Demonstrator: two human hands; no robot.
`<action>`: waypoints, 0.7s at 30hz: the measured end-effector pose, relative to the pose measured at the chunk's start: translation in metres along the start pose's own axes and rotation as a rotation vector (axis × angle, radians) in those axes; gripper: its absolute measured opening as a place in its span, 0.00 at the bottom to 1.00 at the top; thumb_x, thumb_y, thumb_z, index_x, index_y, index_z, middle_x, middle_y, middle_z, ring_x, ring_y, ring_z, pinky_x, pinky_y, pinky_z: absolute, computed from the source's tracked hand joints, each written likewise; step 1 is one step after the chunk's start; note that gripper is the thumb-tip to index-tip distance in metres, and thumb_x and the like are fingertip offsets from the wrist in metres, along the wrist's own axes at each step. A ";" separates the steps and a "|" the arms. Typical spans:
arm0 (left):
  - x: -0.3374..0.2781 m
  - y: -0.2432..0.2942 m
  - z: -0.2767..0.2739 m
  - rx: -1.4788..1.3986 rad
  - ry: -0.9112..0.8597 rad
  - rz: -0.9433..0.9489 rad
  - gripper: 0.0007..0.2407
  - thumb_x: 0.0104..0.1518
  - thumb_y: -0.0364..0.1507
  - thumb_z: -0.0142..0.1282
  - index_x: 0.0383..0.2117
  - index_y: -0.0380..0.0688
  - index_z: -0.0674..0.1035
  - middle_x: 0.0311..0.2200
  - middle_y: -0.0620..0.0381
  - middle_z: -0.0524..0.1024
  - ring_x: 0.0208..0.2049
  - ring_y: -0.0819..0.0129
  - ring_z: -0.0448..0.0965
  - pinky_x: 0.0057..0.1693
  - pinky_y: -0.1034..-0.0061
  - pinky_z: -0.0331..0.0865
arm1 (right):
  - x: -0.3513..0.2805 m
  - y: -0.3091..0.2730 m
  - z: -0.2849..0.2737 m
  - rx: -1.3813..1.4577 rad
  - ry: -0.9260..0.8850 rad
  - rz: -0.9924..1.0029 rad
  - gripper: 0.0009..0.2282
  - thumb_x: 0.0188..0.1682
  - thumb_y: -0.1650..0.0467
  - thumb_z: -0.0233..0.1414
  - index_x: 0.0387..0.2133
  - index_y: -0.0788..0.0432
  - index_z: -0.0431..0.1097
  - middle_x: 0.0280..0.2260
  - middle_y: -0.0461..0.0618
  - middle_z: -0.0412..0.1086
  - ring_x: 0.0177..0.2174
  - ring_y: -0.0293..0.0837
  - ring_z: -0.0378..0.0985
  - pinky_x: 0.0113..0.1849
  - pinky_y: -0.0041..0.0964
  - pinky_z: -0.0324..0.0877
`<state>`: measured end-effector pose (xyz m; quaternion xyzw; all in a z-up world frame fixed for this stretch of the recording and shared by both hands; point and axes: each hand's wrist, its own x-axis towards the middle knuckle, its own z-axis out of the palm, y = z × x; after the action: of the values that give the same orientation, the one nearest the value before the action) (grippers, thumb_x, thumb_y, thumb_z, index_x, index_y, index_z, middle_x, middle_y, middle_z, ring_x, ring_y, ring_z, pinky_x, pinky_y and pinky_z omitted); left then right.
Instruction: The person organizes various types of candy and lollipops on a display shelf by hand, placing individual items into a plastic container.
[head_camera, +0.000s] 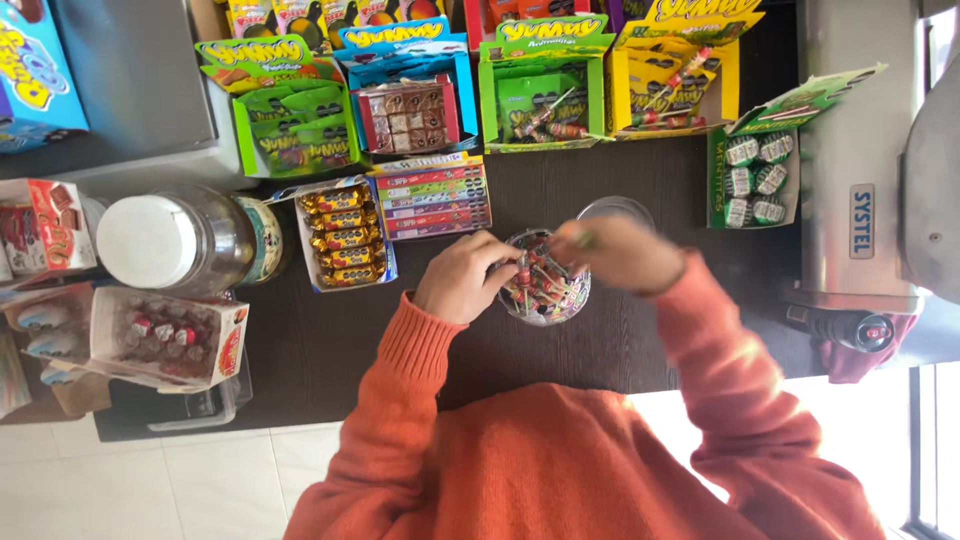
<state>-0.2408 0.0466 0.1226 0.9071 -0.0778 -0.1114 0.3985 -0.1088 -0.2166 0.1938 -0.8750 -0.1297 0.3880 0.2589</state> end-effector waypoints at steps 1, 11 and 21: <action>-0.009 0.000 0.001 0.004 0.036 -0.048 0.07 0.80 0.35 0.68 0.57 0.54 0.94 0.50 0.50 0.89 0.57 0.46 0.94 0.64 0.51 0.88 | 0.008 0.019 0.028 -0.085 -0.032 -0.045 0.19 0.70 0.62 0.55 0.65 0.61 0.86 0.50 0.78 0.90 0.51 0.81 0.94 0.53 0.75 0.87; -0.057 -0.002 0.051 -0.370 0.114 -0.332 0.24 0.74 0.28 0.73 0.76 0.56 0.79 0.62 0.37 0.88 0.58 0.38 0.97 0.61 0.54 0.96 | 0.036 0.051 0.167 -0.496 0.118 0.049 0.47 0.55 0.40 0.66 0.86 0.36 0.56 0.61 0.68 0.83 0.53 0.78 0.95 0.52 0.77 0.89; -0.060 -0.017 0.062 -0.501 0.208 -0.262 0.23 0.77 0.29 0.72 0.78 0.49 0.81 0.64 0.33 0.86 0.61 0.29 0.94 0.64 0.49 0.93 | 0.054 0.057 0.194 -0.593 0.181 0.137 0.34 0.54 0.46 0.63 0.67 0.44 0.59 0.49 0.62 0.90 0.47 0.73 0.98 0.49 0.71 0.88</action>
<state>-0.3144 0.0282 0.0773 0.7892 0.1109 -0.0842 0.5981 -0.2155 -0.1723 0.0197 -0.9500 -0.1543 0.2706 -0.0236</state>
